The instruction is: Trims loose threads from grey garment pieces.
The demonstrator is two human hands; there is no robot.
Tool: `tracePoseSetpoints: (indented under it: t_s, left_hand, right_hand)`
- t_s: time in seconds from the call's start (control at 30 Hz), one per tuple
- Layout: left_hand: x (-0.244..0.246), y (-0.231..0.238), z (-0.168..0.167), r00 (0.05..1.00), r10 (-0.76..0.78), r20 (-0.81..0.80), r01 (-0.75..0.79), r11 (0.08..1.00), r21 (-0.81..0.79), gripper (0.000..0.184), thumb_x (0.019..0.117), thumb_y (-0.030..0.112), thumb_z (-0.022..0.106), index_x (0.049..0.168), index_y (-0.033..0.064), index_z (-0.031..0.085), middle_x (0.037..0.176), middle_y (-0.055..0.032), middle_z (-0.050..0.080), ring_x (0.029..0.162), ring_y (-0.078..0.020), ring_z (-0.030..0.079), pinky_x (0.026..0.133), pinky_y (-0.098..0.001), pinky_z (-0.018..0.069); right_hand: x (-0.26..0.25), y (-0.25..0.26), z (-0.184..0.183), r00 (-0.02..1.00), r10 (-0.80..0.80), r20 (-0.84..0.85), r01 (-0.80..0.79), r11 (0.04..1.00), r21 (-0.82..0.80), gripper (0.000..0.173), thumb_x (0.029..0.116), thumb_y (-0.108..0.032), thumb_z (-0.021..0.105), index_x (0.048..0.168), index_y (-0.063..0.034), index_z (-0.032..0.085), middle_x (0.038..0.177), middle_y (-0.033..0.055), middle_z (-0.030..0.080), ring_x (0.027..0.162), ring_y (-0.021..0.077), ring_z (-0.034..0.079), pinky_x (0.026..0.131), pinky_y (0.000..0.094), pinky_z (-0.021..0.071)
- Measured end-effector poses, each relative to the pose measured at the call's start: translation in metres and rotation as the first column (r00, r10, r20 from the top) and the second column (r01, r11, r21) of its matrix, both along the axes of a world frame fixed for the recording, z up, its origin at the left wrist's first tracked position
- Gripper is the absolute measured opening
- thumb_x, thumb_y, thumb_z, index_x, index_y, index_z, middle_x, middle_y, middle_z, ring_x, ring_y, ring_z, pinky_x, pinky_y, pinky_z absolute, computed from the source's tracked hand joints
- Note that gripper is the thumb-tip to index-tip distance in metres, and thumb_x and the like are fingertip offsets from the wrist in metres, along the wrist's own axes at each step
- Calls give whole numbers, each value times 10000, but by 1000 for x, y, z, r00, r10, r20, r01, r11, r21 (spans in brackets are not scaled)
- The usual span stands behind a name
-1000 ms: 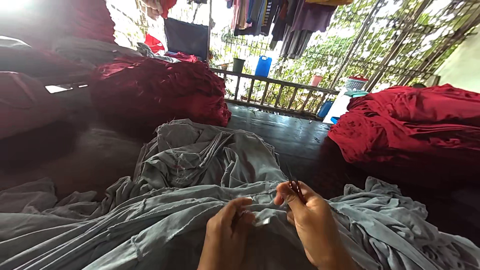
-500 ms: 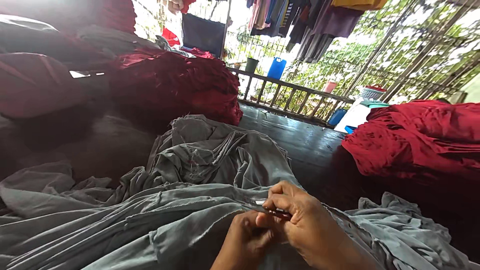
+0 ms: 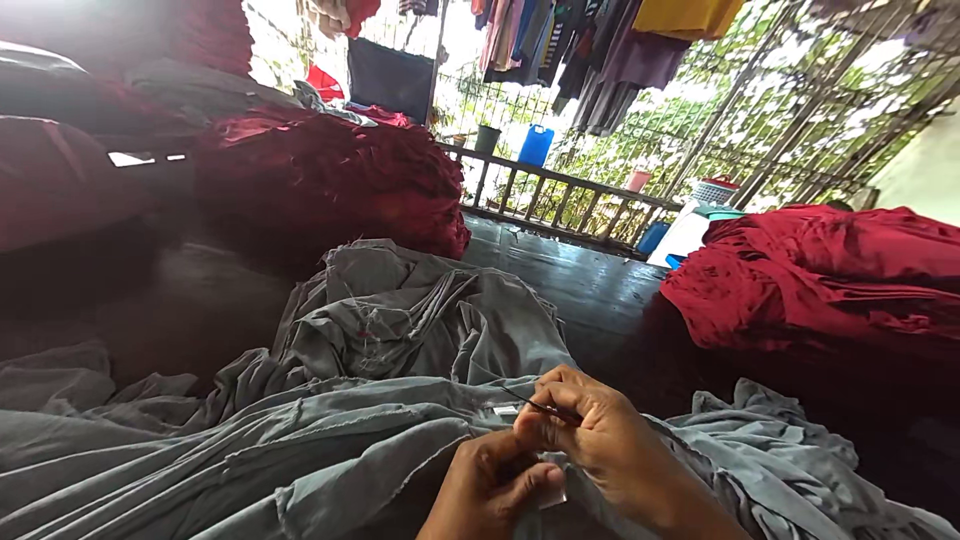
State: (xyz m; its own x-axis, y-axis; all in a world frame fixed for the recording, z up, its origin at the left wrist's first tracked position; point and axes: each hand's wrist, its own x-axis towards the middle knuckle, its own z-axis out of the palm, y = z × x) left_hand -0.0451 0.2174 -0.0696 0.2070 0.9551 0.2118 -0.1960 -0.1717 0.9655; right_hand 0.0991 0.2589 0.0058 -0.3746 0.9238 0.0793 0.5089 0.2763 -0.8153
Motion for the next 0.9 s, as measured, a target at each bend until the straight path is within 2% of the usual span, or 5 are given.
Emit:
tracePoseSetpoints:
  t_s: [0.17,0.33,0.47,0.6,0.9]
  left_hand:
    - [6,1,14,989,70,-127,-65,997,47,134,899,7,672,948,-97,739,859,-81,705,764,60,584,734,-109,472]
    - [5,2,16,996,82,34,-75,982,-173,103,943,-7,608,946,23,707,765,138,642,657,108,547,630,-102,467]
    - [6,6,13,983,117,142,-78,963,-259,175,985,-12,524,944,85,664,739,163,591,619,97,519,584,-101,444]
    - [7,8,9,978,140,152,-87,946,-312,202,990,-11,499,936,109,652,733,158,579,607,88,516,574,-101,445]
    - [5,11,9,953,231,194,-124,887,-444,218,1007,-27,490,933,77,667,692,117,598,587,47,548,574,-122,477]
  right_hand:
    - [3,-1,1,1000,1,-5,0,1000,9,177,919,-174,707,862,-9,737,929,18,599,839,-15,528,727,126,419]
    - [18,-18,2,986,-164,11,163,983,84,512,961,-410,649,1238,19,674,945,57,701,776,71,610,707,259,508]
    - [26,-55,-2,977,-207,53,199,972,125,411,1023,-129,559,1321,153,565,988,223,684,797,206,641,749,350,541]
    - [19,-73,-23,968,-251,-25,252,964,79,364,1021,-67,542,1264,202,568,1050,278,664,861,186,637,806,285,528]
    - [17,-47,-32,933,-356,-52,345,926,-153,368,970,-117,629,1261,109,618,785,-6,573,662,9,469,641,206,416]
